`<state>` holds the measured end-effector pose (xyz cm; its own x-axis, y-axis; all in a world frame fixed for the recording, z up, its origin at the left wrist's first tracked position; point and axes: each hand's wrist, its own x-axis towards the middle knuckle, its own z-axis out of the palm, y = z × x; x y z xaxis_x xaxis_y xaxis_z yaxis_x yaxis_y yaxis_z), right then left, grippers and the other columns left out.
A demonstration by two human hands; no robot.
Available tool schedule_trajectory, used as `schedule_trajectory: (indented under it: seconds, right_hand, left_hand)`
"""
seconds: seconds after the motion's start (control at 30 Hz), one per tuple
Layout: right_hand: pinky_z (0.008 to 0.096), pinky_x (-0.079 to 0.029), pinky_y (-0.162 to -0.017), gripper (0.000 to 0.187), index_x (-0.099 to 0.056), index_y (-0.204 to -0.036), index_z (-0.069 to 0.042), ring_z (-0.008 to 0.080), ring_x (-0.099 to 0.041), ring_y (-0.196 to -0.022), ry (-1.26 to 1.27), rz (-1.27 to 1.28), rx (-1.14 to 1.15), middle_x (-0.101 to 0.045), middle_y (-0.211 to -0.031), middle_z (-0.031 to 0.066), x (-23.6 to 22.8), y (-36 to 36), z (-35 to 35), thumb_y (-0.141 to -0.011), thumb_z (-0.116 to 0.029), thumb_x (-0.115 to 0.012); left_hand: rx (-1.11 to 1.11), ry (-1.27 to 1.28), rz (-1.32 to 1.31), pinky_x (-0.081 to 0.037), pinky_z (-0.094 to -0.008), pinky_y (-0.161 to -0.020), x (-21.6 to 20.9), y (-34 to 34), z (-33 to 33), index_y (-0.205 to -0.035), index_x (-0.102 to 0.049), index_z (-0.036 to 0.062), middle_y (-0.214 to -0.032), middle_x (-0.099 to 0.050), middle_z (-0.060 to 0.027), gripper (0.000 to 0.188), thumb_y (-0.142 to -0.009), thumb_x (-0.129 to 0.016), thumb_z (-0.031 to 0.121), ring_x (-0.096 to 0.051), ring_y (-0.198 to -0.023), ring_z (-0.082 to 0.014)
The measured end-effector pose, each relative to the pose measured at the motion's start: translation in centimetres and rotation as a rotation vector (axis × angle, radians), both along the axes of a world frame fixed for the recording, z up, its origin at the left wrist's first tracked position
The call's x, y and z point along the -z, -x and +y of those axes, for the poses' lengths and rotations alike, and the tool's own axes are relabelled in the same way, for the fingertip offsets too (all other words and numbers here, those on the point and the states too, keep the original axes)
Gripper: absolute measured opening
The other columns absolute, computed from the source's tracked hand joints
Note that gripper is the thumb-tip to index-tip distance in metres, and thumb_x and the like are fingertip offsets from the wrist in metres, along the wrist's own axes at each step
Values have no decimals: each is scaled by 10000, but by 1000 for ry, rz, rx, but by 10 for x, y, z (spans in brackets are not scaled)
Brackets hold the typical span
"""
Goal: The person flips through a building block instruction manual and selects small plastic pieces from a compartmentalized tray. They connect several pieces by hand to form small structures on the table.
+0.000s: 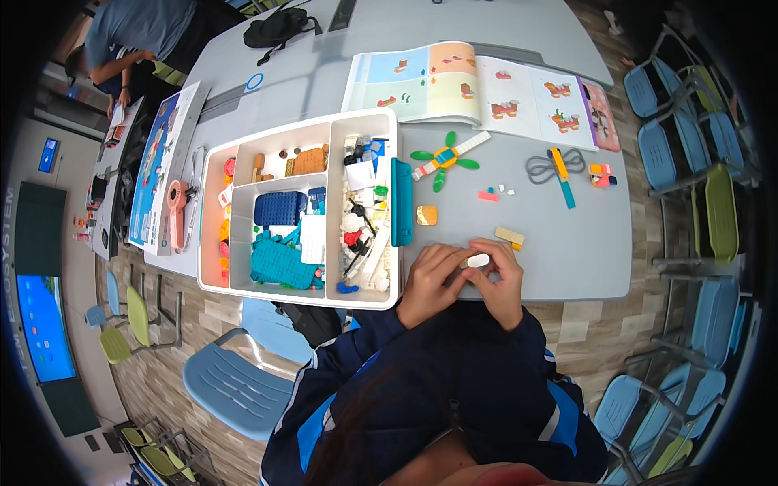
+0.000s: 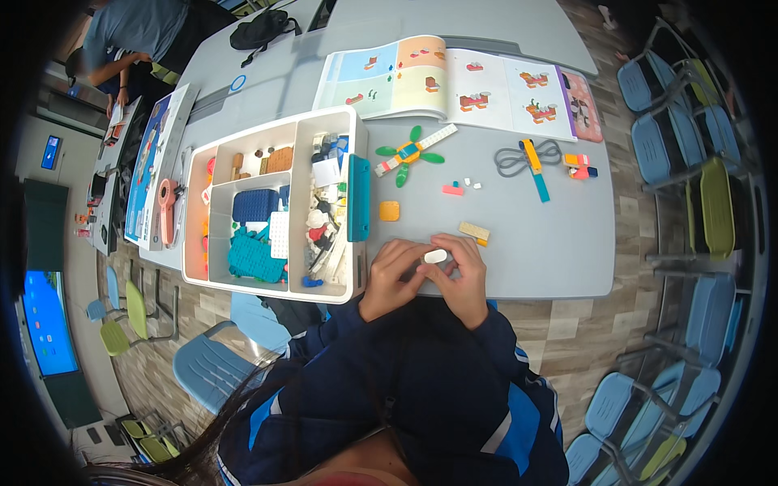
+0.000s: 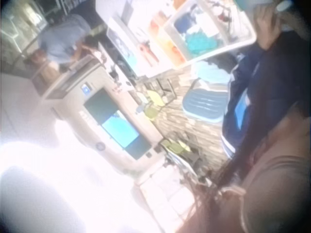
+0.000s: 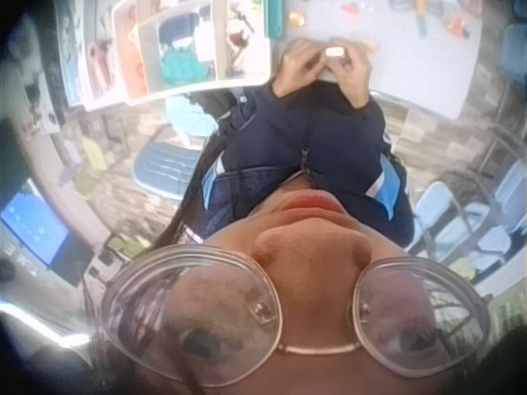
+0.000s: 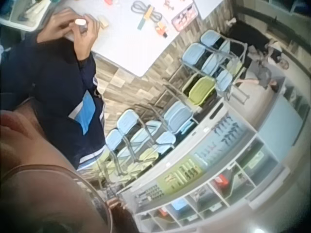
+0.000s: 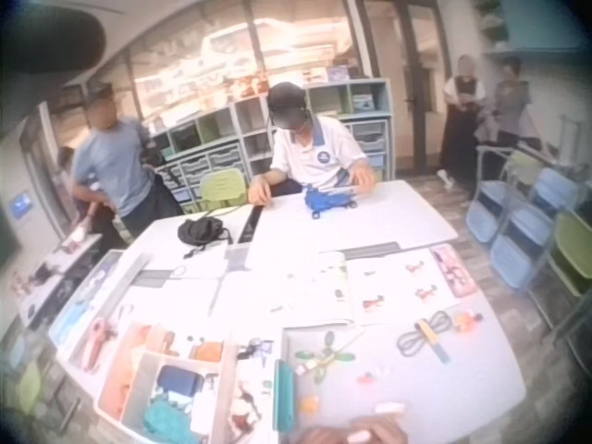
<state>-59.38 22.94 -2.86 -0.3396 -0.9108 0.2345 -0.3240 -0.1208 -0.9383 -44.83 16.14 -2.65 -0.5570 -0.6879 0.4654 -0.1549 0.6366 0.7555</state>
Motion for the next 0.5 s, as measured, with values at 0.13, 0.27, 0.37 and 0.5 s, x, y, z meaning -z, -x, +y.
schedule_trajectory:
  seconds: [0.13, 0.27, 0.37, 0.5]
  right_hand:
    - [235, -477, -567, 426, -667, -1107, -35, 172, -589, -907, -15, -6, 5, -661, -1105, 81, -1, 1, 0, -746, -174, -844]
    - [237, -479, -573, 429, -666, -1108, -32, 173, -592, -909, -25, -19, 5, -660, -1102, 79, -3, 0, 1, -747, -181, -844]
    - [238, -480, -576, 439, -664, -1116, -31, 173, -597, -906, -25, -17, -3, -658, -1107, 83, -2, 0, 1, -746, -180, -846]
    - [233, -478, -582, 472, -653, -1156, -35, 163, -606, -903, -9, -52, 15, -649, -1127, 97, -1, 0, 2, -746, -166, -848]
  left_hand:
    - [3, -5, -5, -466, -387, -805, -1, 0, 0, -1104, -671, 22, -1001, -672, -119, 351, -757, -720, 38, -617, -903, -304]
    - [1, -3, -11, -467, -390, -809, 0, 0, 0, -1101, -670, 19, -1003, -673, -121, 347, -758, -719, 33, -618, -906, -305]
    - [6, -23, -25, -466, -391, -815, -4, -1, 0, -1103, -668, 15, -1000, -673, -124, 347, -760, -718, 32, -617, -906, -309]
    - [-29, -61, 19, -479, -388, -791, -3, 2, 0, -1076, -666, 8, -979, -670, -132, 329, -754, -727, 14, -616, -900, -320]
